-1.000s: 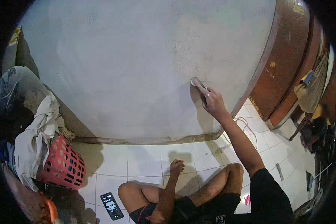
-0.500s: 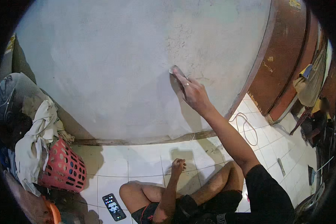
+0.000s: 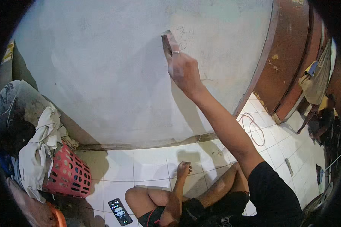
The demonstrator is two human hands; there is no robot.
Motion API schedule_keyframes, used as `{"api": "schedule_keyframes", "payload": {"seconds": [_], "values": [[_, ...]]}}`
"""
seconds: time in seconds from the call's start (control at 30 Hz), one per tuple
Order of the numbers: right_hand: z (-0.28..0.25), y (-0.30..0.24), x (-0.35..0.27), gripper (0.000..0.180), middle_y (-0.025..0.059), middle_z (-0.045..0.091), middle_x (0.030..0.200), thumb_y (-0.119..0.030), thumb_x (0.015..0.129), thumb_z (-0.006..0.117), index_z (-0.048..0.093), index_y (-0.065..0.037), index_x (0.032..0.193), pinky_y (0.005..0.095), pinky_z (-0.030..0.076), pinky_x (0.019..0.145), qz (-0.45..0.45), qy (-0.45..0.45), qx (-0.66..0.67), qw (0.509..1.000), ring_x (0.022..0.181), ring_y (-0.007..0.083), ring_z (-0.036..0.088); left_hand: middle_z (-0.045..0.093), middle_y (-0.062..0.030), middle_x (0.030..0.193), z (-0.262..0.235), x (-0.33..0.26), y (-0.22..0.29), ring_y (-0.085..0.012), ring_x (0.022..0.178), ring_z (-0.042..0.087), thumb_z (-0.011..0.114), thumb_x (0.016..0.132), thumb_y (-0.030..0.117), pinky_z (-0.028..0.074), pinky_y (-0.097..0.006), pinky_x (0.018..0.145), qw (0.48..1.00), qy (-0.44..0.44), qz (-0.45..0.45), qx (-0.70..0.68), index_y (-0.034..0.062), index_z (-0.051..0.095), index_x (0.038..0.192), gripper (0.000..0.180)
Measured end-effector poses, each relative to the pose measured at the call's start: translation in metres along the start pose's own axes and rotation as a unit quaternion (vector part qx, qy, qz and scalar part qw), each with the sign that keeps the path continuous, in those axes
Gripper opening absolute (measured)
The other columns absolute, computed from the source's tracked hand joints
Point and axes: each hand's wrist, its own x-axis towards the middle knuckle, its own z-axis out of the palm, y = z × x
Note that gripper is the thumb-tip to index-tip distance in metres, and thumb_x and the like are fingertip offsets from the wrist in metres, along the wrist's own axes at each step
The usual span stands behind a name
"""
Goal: The person sands a wall using sandpaper and rubs the wall surface with their hand.
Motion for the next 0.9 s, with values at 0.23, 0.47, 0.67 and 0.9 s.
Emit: {"api": "schedule_keyframes", "payload": {"seconds": [0.23,0.47,0.67,0.9], "values": [[-0.001,-0.015,-0.018,0.061,0.0203,0.059,0.067,-0.001,0.087,0.056,0.034,-0.002,0.144,0.0445,0.049,0.051,0.048,-0.019,0.016,0.999,0.054,0.0364,0.06,0.064,-0.0084,0.072,0.001,0.002,0.0,-0.0145,0.053,0.06,0.067,0.089,0.024,0.046,-0.028,0.047,0.999,-0.011,0.0,-0.04,0.0028,0.058,0.095,0.024],[-0.015,-0.011,0.041,0.051,0.0205,0.062,0.07,-0.006,0.09,0.055,0.038,0.005,0.137,0.0433,0.05,0.053,0.086,-0.025,-0.054,0.994,0.062,0.0354,0.065,0.066,-0.0077,0.078,-0.001,0.003,-0.005,-0.0146,0.059,0.062,0.065,0.09,0.028,0.049,-0.028,0.052,1.0,-0.02,0.002,-0.023,0.0035,0.059,0.099,0.027],[-0.016,-0.016,0.028,0.049,0.0184,0.06,0.064,0.004,0.078,0.056,0.045,0.011,0.125,0.04,0.052,0.051,0.044,0.01,-0.054,0.998,0.056,0.0321,0.064,0.066,-0.0082,0.078,-0.001,0.002,-0.001,-0.015,0.058,0.062,0.064,0.091,0.026,0.049,-0.029,0.051,1.0,-0.012,-0.003,-0.028,0.0029,0.06,0.101,0.026],[-0.021,-0.01,0.018,0.055,0.0201,0.063,0.076,0.003,0.079,0.053,0.041,0.008,0.133,0.0419,0.052,0.053,0.016,-0.01,-0.058,0.998,0.062,0.0333,0.065,0.066,-0.0089,0.081,-0.002,0.003,-0.001,-0.0159,0.062,0.063,0.064,0.091,0.027,0.05,-0.028,0.055,1.0,-0.024,-0.017,0.0,0.0023,0.06,0.102,0.027]]}}
